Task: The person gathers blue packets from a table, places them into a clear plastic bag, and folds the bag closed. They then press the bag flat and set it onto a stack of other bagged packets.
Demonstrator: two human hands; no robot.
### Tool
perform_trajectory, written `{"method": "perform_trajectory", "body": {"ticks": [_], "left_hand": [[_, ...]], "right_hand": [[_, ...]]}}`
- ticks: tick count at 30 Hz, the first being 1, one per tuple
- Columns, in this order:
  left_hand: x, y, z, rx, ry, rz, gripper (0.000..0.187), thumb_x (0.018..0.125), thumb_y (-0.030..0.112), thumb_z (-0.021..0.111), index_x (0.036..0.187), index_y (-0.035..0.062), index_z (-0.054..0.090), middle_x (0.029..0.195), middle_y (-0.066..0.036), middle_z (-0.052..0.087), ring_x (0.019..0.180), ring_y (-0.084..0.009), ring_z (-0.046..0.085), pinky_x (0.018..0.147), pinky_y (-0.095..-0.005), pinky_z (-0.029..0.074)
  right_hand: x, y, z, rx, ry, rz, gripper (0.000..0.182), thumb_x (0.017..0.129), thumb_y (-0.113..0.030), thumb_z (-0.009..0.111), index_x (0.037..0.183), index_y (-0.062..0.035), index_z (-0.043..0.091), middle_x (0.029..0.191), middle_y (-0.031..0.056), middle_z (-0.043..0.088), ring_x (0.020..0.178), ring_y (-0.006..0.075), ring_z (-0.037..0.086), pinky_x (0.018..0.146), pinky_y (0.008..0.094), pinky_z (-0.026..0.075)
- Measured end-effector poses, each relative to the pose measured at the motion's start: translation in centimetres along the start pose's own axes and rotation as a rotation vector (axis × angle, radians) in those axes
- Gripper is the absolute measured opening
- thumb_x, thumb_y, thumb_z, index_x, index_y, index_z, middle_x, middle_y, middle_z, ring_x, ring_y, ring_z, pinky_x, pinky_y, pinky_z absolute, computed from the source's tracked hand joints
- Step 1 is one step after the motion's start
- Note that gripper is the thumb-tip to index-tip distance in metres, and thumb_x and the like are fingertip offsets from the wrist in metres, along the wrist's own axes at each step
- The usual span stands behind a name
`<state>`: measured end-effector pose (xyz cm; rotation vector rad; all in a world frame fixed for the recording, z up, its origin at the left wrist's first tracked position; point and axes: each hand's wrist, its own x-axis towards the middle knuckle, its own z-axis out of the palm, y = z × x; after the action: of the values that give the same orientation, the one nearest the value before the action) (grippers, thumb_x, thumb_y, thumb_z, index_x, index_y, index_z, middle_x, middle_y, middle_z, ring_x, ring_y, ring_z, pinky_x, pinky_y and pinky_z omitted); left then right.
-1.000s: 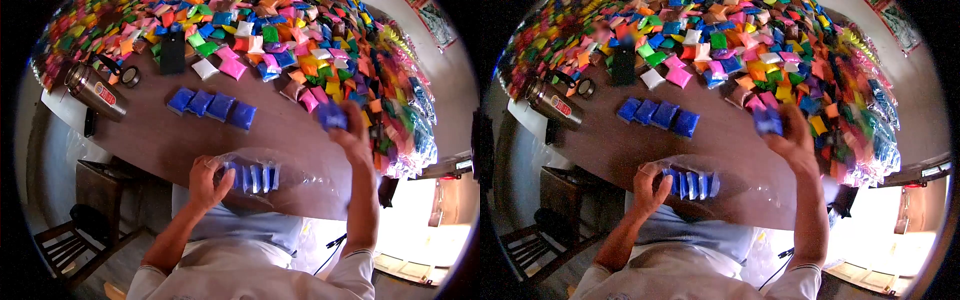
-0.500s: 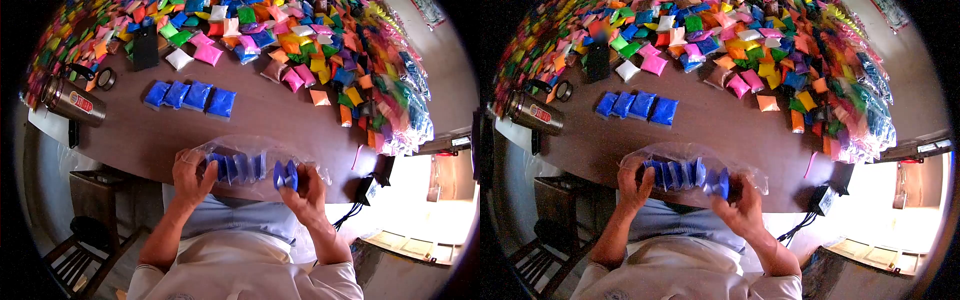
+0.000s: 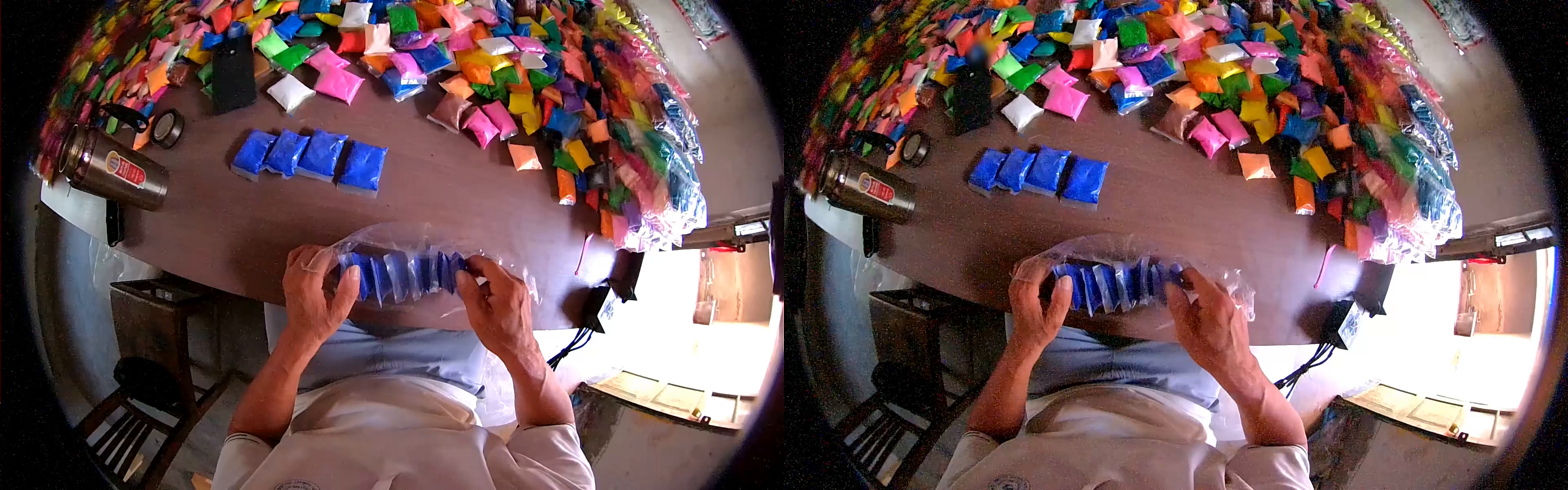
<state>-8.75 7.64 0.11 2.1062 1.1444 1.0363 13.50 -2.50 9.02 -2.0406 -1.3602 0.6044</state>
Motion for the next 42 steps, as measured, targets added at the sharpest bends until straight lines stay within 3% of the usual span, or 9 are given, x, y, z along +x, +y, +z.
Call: {"method": "perform_trajectory", "body": {"ticks": [7,11,12,18,22,27,32,38,42], "left_hand": [[0.3,0.4,-0.4,-0.040,-0.015,-0.016,0.030,0.085,0.032,0.063,0.092,0.0029,0.065,0.086,-0.013,0.063,0.085,-0.0306,0.059,0.084,-0.0442,0.044],[0.0,-0.2,-0.2,-0.051,0.019,0.043,0.021,0.081,0.023,0.068,0.090,0.0054,0.063,0.084,-0.012,0.062,0.080,-0.0323,0.060,0.082,-0.0448,0.043],[0.0,-0.3,-0.1,-0.071,0.028,0.071,0.021,0.081,0.023,0.068,0.090,0.0054,0.063,0.084,-0.012,0.062,0.081,-0.0323,0.060,0.082,-0.0452,0.043],[0.0,0.0,-0.5,-0.037,-0.008,0.007,0.024,0.081,0.027,0.069,0.089,0.0047,0.065,0.086,-0.013,0.064,0.084,-0.0333,0.061,0.087,-0.0458,0.043],[0.0,0.1,-0.6,-0.024,-0.008,0.022,0.026,0.082,0.029,0.067,0.093,0.0054,0.067,0.085,-0.014,0.064,0.084,-0.0347,0.061,0.086,-0.0470,0.044],[0.0,-0.1,-0.5,0.005,0.002,0.056,0.030,0.081,0.031,0.068,0.098,0.0063,0.069,0.086,-0.014,0.065,0.084,-0.0358,0.060,0.085,-0.0469,0.044],[0.0,0.5,-0.9,-0.019,-0.063,-0.026,0.031,0.085,0.035,0.064,0.091,0.0050,0.069,0.087,-0.015,0.065,0.092,-0.0344,0.060,0.090,-0.0469,0.042],[-0.4,-0.3,-0.5,0.016,-0.030,0.030,0.027,0.079,0.030,0.070,0.089,0.0058,0.067,0.087,-0.014,0.065,0.086,-0.0355,0.060,0.086,-0.0474,0.044],[-0.6,-0.5,-0.4,0.001,-0.028,0.003,0.027,0.080,0.031,0.069,0.087,0.0056,0.067,0.087,-0.014,0.065,0.086,-0.0355,0.060,0.086,-0.0476,0.043]], "right_hand": [[0.0,0.4,1.1,-0.075,0.007,-0.111,0.021,0.092,-0.011,0.060,0.106,0.0044,0.064,0.078,0.0213,0.064,0.065,0.0304,0.065,0.060,0.0382,0.049],[-0.6,-3.2,-2.9,-0.131,0.036,-0.314,0.020,0.089,-0.004,0.057,0.104,0.0044,0.066,0.084,0.0166,0.070,0.066,0.0230,0.069,0.062,0.0306,0.053],[-0.7,-4.6,-4.7,-0.044,-0.067,-0.313,0.020,0.083,0.001,0.065,0.104,0.0015,0.066,0.087,0.0183,0.069,0.073,0.0318,0.070,0.063,0.0367,0.055],[7.4,-9.4,-5.4,-0.256,-0.008,-0.698,0.011,0.086,-0.009,0.065,0.095,-0.0031,0.069,0.082,0.0160,0.067,0.071,0.0321,0.067,0.064,0.0403,0.052],[15.3,-8.4,-0.4,-0.350,-0.152,-0.713,0.009,0.080,-0.006,0.069,0.085,0.0013,0.067,0.080,0.0160,0.069,0.068,0.0263,0.068,0.061,0.0335,0.051],[18.6,-9.3,4.6,-0.699,-0.490,-0.612,0.042,0.073,-0.033,0.078,0.096,-0.0014,0.064,0.089,0.0172,0.067,0.090,0.0360,0.066,0.081,0.0416,0.050],[18.5,-7.1,7.9,-0.694,-0.347,-0.775,0.056,0.068,-0.033,0.077,0.107,0.0012,0.057,0.105,0.0222,0.062,0.104,0.0388,0.060,0.087,0.0475,0.049],[19.5,-9.2,6.7,-0.896,-0.550,-0.588,0.054,0.067,-0.028,0.077,0.108,0.0004,0.057,0.105,0.0224,0.064,0.100,0.0391,0.063,0.087,0.0470,0.050],[20.6,-10.6,7.4,-0.654,-0.488,-0.561,0.052,0.067,-0.027,0.076,0.108,-0.0010,0.057,0.108,0.0223,0.064,0.098,0.0382,0.064,0.086,0.0458,0.051]]}}
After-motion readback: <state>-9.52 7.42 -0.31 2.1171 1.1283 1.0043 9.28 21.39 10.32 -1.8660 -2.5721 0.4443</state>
